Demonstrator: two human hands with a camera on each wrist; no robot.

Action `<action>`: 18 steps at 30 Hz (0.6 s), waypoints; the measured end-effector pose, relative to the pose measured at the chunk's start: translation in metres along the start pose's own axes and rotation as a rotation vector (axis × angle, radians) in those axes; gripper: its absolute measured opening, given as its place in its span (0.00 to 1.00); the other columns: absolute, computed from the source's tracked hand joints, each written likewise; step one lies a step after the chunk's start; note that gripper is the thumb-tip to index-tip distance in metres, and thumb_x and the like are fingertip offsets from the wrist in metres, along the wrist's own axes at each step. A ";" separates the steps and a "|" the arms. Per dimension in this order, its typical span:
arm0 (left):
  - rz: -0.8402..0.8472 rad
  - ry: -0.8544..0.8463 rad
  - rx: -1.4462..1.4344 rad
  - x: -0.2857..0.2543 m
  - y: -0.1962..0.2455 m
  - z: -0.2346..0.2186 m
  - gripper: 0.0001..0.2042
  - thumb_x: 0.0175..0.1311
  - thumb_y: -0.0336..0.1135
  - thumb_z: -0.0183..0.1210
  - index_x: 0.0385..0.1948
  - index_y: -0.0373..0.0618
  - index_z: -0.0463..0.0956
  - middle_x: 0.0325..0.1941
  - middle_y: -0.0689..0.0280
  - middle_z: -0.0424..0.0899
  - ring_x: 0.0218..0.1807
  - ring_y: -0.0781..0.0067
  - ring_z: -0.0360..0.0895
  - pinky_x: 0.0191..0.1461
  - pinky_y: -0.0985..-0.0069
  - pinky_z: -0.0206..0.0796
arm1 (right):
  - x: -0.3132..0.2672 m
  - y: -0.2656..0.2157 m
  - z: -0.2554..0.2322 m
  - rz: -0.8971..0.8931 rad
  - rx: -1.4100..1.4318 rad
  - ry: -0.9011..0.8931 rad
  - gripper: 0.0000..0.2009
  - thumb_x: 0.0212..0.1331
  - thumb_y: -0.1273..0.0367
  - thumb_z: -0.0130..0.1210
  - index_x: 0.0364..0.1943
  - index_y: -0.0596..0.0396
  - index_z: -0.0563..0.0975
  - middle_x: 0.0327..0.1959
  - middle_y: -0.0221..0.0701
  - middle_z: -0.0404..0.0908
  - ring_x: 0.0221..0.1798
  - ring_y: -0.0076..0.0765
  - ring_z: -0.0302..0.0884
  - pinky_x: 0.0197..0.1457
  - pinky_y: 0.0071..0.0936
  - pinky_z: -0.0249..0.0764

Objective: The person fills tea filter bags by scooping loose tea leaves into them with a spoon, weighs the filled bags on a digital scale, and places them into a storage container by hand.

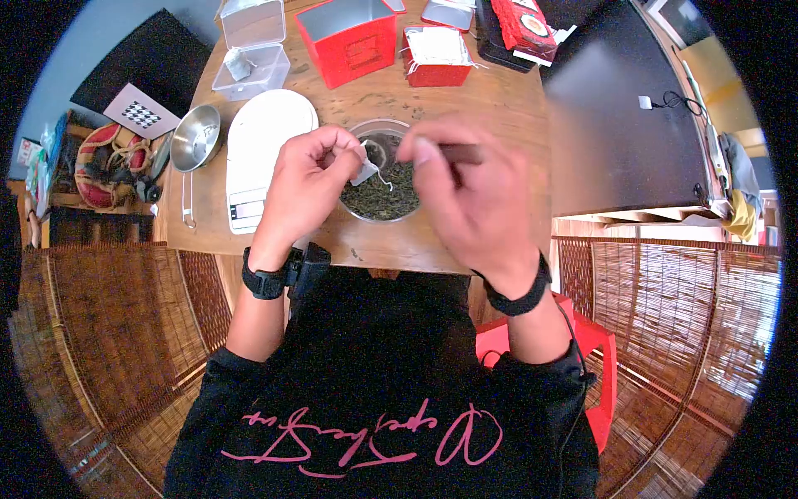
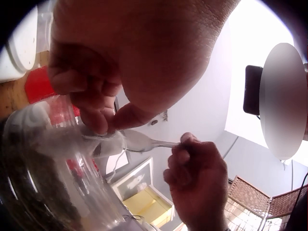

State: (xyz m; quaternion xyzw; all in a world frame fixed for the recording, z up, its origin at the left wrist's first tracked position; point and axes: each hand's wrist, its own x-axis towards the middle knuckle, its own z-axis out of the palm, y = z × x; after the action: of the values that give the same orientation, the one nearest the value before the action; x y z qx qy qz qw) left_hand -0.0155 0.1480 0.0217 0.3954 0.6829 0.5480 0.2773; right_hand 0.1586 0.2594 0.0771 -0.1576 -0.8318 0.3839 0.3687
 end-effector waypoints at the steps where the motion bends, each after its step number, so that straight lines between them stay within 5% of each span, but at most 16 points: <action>1: 0.004 0.000 -0.006 0.000 0.000 0.001 0.05 0.61 0.28 0.62 0.29 0.36 0.82 0.22 0.68 0.82 0.23 0.84 0.72 0.30 0.79 0.66 | 0.001 0.000 -0.001 -0.001 -0.002 0.001 0.07 0.70 0.73 0.55 0.37 0.59 0.83 0.26 0.29 0.81 0.26 0.20 0.76 0.29 0.22 0.69; 12: -0.003 -0.005 -0.011 -0.001 -0.002 -0.001 0.05 0.61 0.28 0.62 0.30 0.35 0.81 0.21 0.68 0.81 0.24 0.83 0.73 0.30 0.79 0.66 | 0.009 -0.011 -0.006 -0.078 -0.071 0.008 0.04 0.67 0.74 0.56 0.37 0.56 0.82 0.28 0.32 0.83 0.23 0.29 0.77 0.29 0.27 0.71; 17: 0.024 -0.007 -0.006 0.000 -0.001 -0.001 0.05 0.62 0.28 0.61 0.31 0.35 0.81 0.22 0.69 0.81 0.25 0.84 0.73 0.31 0.79 0.66 | 0.010 -0.003 -0.002 -0.156 -0.150 -0.077 0.05 0.69 0.73 0.55 0.37 0.57 0.82 0.29 0.31 0.83 0.25 0.25 0.76 0.29 0.24 0.70; 18: 0.021 -0.005 -0.008 0.000 -0.003 0.000 0.05 0.62 0.28 0.61 0.31 0.35 0.81 0.22 0.69 0.81 0.25 0.84 0.73 0.31 0.79 0.66 | 0.009 -0.002 -0.004 -0.104 -0.043 0.039 0.06 0.68 0.73 0.54 0.36 0.57 0.82 0.29 0.32 0.83 0.24 0.29 0.77 0.28 0.25 0.69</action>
State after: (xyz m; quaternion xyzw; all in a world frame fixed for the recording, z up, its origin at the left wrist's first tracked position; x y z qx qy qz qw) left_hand -0.0164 0.1474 0.0187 0.4032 0.6758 0.5525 0.2748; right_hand 0.1557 0.2652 0.0851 -0.1295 -0.8396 0.3431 0.4007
